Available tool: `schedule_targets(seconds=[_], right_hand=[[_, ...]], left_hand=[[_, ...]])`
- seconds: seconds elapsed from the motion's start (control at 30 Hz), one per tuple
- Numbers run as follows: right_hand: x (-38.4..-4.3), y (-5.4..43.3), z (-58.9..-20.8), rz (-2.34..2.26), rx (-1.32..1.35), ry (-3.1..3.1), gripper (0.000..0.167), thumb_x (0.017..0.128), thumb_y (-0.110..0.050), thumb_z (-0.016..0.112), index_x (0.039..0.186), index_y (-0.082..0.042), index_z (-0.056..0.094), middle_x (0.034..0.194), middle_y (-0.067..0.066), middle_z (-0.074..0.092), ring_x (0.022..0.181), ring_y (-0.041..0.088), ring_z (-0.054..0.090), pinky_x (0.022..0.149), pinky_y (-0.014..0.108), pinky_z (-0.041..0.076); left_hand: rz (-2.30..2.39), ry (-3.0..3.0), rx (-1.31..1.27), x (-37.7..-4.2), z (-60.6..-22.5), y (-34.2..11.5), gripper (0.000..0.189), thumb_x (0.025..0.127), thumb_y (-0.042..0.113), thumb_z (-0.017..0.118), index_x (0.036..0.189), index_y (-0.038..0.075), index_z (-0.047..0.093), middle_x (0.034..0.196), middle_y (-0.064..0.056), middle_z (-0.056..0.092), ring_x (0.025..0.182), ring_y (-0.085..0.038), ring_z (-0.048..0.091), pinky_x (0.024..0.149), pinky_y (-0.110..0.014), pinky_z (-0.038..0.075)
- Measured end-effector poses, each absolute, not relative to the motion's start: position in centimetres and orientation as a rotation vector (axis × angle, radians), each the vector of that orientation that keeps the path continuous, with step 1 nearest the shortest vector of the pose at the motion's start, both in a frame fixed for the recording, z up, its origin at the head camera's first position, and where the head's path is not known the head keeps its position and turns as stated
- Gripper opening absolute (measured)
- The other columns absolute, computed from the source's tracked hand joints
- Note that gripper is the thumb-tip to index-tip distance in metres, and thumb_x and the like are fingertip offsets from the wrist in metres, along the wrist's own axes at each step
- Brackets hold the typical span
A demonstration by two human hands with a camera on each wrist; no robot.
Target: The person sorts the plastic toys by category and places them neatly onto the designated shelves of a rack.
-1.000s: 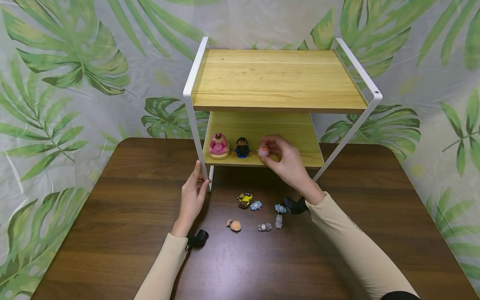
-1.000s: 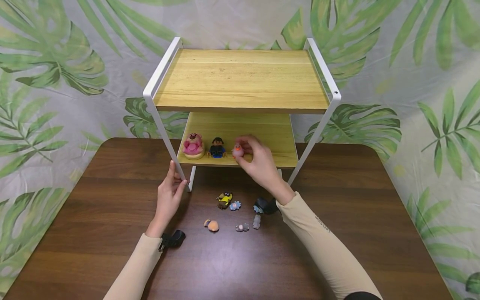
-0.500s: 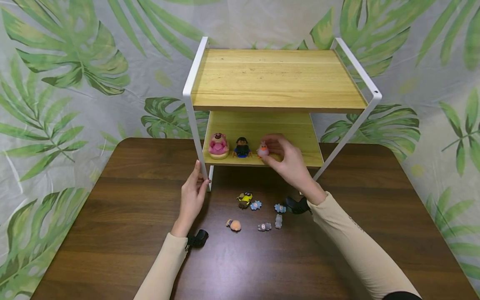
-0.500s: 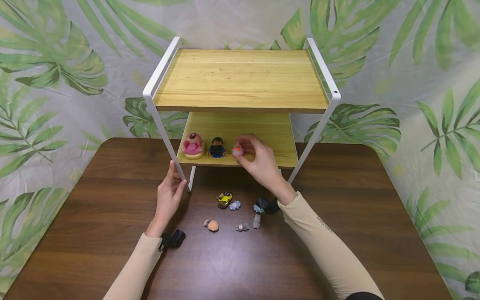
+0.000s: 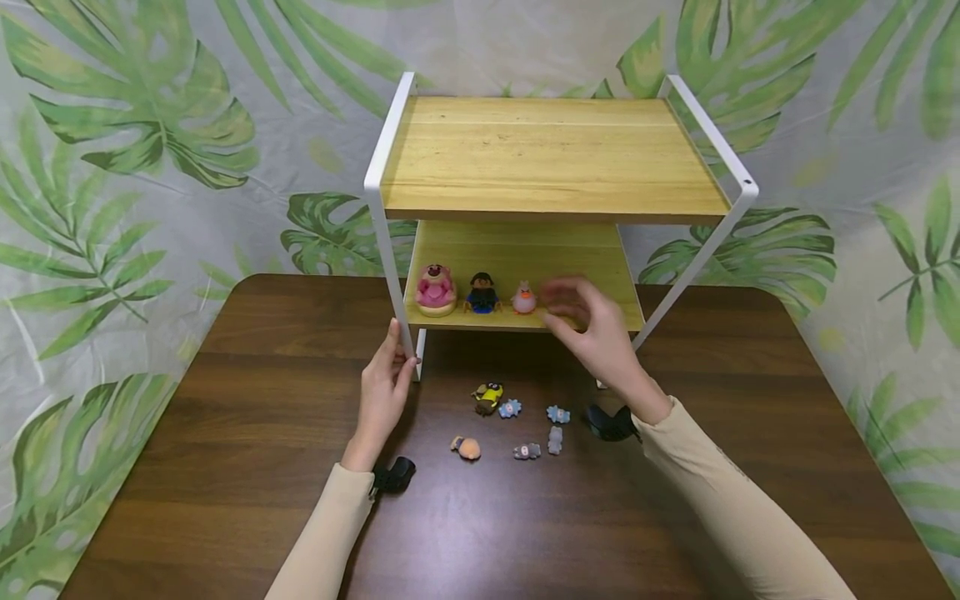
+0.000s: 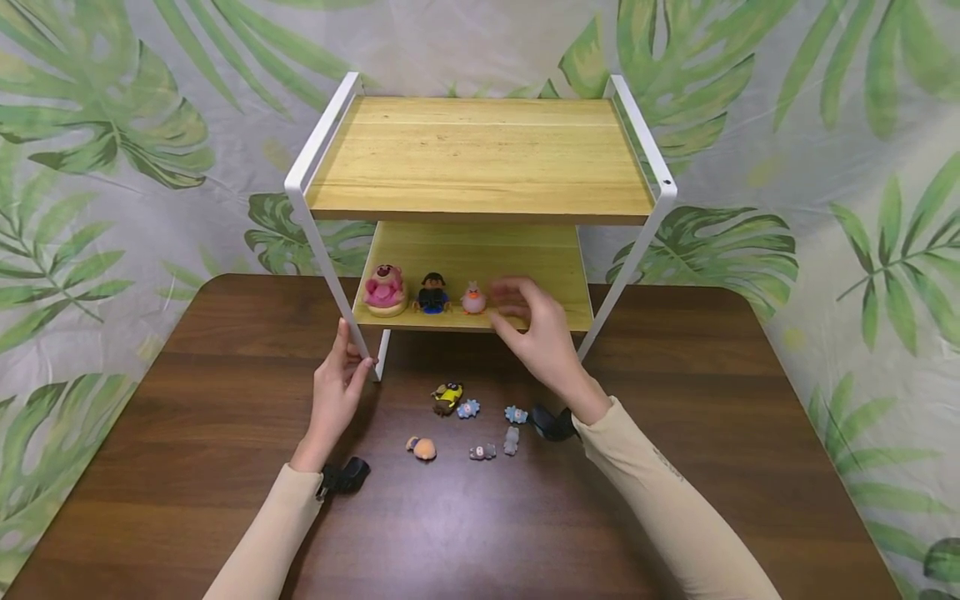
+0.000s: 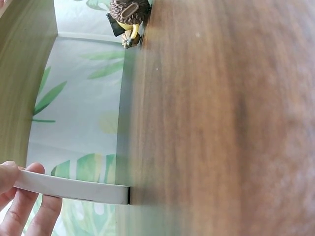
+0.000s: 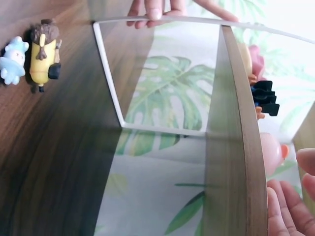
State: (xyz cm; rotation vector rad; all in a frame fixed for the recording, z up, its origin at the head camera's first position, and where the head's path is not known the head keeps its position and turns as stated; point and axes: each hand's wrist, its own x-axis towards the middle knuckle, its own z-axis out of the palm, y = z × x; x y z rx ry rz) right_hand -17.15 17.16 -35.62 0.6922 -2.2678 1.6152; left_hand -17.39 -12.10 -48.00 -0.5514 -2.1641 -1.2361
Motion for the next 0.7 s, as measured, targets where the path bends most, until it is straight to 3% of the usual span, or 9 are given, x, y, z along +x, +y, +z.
schedule_targets(seconds=[0.3,0.7], right_hand=[[-16.0,17.6,-36.1,1.614,0.761,-2.192,0.03,0.085,0.012,0.063,0.114,0.01,0.057,0.111,0.021,0.061,0.099,0.033,0.06,0.082,0.024,0.051],[-14.7,17.1,-37.2,1.653,0.878,-2.225,0.03,0.085,0.015,0.06,0.114,0.006,0.059,0.107,0.017,0.063,0.096,0.021,0.062,0.081,0.026,0.052]], left_hand=[[-1.227,-2.161,-0.543,-17.4,-48.2,-12.1,0.097,0.086,-0.01,0.063,0.151,0.045,0.016,0.089,-0.017,0.057,0.077,-0.027,0.06,0.067,-0.042,0.057],[-1.235,-2.171,-0.542,-17.4,-48.1,-12.1,0.097,0.086,-0.01,0.063,0.152,0.043,0.016,0.09,-0.017,0.057,0.078,-0.027,0.06,0.068,-0.042,0.057]])
